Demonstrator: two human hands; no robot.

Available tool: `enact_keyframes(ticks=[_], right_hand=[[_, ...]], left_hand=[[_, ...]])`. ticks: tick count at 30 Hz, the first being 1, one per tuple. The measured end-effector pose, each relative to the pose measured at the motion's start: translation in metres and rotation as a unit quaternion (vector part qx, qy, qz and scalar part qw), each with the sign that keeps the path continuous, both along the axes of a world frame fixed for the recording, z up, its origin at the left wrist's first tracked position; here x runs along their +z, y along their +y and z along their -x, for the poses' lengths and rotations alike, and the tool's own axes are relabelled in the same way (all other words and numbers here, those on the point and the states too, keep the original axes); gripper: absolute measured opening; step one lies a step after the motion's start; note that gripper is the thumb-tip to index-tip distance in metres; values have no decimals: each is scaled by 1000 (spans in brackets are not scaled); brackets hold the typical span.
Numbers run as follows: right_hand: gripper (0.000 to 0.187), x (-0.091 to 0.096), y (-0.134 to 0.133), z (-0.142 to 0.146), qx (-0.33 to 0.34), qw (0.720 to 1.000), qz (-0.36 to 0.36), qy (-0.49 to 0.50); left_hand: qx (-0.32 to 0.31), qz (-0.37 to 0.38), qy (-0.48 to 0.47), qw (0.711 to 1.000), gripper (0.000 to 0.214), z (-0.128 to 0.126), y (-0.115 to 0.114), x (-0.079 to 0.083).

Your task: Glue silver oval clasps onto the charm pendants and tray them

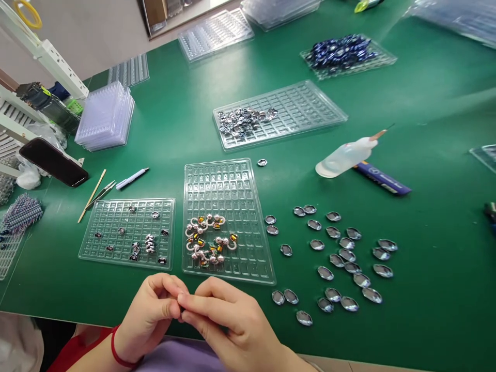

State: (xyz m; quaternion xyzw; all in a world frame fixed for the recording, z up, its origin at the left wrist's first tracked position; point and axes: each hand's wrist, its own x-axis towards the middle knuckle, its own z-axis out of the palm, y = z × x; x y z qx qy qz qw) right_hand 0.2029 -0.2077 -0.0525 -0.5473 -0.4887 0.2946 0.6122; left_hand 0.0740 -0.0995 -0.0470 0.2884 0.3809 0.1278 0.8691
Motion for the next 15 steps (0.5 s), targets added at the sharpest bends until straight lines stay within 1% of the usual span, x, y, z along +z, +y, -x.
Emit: enact_keyframes(ticks=[3, 8, 15], right_hand=[[33, -2, -1, 1, -23, 1000, 11, 11], [32, -3, -1, 2, -10, 1000, 10, 16], [29, -3, 2, 5, 4, 999, 5, 51]], left_hand=[[-5, -5, 6, 1000, 27, 2, 1, 1], [-17, -10, 24, 1000, 30, 3, 1, -1], [11, -7, 31, 999, 28, -1, 0, 1]])
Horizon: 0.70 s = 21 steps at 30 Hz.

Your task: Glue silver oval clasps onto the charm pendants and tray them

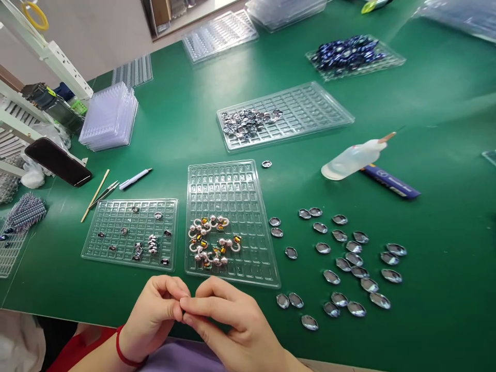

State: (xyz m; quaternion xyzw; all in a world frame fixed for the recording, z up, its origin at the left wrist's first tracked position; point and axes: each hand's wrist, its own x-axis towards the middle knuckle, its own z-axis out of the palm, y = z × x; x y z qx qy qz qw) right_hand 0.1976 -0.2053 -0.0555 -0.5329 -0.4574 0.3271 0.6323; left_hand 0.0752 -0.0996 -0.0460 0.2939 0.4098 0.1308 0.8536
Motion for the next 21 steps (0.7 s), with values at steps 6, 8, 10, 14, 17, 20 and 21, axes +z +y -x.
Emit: enact_keyframes(ticks=[6, 8, 10, 14, 17, 20, 21], right_hand=[[25, -3, -3, -1, -26, 999, 22, -3], [16, -3, -4, -2, -25, 999, 35, -6], [11, -3, -3, -3, -13, 999, 39, -8], [8, -3, -1, -1, -14, 999, 44, 1], [10, -3, 1, 2, -29, 995, 81, 45], [20, -4, 1, 6, -40, 985, 129, 106], [21, -4, 1, 7, -40, 982, 139, 120]], left_hand=[[-15, 3, -14, 1000, 29, 3, 2, 0], [-21, -1, -12, 1000, 29, 4, 3, -1], [-31, -12, -12, 999, 28, 4, 3, -2], [-39, -57, -2, 998, 27, 7, 2, -4], [-43, -101, 10, 994, 23, 9, 1, -6], [-54, -136, 12, 989, 22, 12, 2, -5], [-58, -139, 11, 989, 22, 12, 2, -5]])
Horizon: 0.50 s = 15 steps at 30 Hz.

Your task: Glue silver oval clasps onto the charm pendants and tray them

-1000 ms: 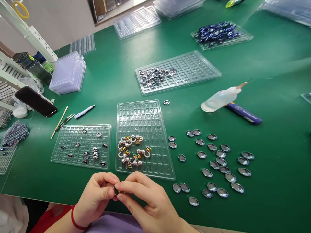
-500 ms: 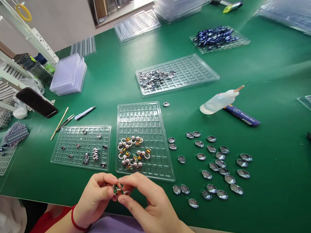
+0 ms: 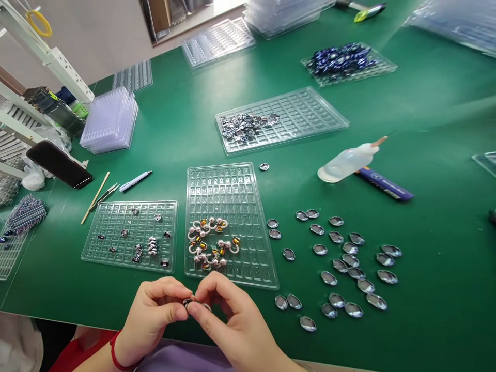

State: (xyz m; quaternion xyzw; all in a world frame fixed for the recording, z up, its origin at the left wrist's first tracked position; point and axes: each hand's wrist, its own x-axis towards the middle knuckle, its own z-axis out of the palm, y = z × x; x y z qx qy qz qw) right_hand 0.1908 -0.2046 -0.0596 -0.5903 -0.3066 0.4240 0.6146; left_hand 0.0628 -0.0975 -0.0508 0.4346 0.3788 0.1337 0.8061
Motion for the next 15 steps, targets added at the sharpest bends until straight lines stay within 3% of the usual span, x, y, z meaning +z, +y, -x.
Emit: enact_keyframes(ticks=[9, 15], right_hand=[[25, 1, -3, -1, 37, 999, 10, 29], [12, -3, -9, -9, 104, 994, -35, 3]], left_hand=[[-8, 6, -7, 1000, 17, 0, 1, 2], [-3, 35, -7, 999, 17, -1, 0, 3]])
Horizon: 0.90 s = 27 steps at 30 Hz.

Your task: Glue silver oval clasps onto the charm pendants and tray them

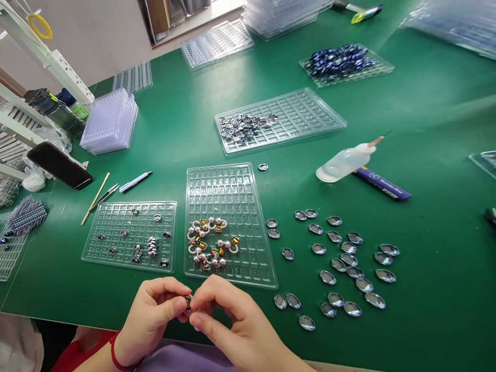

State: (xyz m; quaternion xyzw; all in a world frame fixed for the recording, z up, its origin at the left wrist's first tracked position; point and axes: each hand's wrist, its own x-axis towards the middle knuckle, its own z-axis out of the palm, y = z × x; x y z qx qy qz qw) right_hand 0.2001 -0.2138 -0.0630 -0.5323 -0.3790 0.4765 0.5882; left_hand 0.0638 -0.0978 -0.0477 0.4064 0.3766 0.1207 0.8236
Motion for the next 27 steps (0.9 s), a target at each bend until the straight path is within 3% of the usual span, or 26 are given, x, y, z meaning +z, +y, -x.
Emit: enact_keyframes(ticks=[2, 7, 10, 13, 17, 21, 27], right_hand=[[10, 1, -2, -7, 36, 999, -22, -25], [29, 4, -6, -19, 92, 983, -94, -132], [29, 3, -6, -18, 51, 959, -158, -230], [24, 1, -2, -14, -20, 914, -230, -334], [22, -3, 1, -6, -85, 867, -252, -422], [23, -8, 0, 2, -119, 856, -247, -438], [23, -12, 0, 6, -110, 863, -237, -433]], left_hand=[[8, 11, 3, 1000, 18, -1, 1, 1], [20, 27, 10, 999, 19, -1, 0, 2], [19, 25, 11, 999, 18, -1, -1, 1], [10, 14, 14, 1000, 17, 0, -2, -1], [2, -10, 9, 1000, 15, 1, -1, -2], [5, -31, -2, 1000, 14, 2, -1, -1], [8, -41, -4, 999, 14, 1, -1, -1]])
